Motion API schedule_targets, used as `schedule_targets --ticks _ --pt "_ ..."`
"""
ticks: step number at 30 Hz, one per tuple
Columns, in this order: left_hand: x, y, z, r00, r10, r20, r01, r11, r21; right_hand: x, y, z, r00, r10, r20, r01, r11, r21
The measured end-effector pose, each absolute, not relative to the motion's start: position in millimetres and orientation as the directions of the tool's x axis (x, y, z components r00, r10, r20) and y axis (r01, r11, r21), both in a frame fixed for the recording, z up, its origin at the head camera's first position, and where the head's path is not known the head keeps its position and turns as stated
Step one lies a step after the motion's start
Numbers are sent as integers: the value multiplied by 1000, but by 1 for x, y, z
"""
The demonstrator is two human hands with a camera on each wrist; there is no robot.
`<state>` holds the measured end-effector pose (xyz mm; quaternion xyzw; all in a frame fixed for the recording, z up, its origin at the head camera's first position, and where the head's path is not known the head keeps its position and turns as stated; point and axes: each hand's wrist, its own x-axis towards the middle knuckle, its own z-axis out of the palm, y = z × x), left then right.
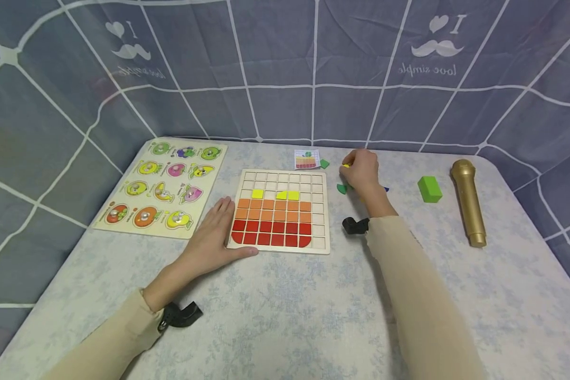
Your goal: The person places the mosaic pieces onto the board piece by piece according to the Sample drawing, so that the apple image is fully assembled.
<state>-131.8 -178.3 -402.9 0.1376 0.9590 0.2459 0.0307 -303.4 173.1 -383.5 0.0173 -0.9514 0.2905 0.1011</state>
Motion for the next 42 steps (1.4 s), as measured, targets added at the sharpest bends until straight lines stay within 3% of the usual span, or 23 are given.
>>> schedule_targets --ticks 16,31,42 --pt "-132 -178 -402 -961 276 7 244 838 488 -293 175 -373 -981 -93 173 -185 728 -660" --pt "-132 -180 -404 -961 275 2 242 845 476 -268 71 -362 -885 -435 165 -412 569 -712" --pt "-133 -180 -405 -959 282 5 250 842 478 -261 45 -373 -868 -478 134 -438 608 -662"
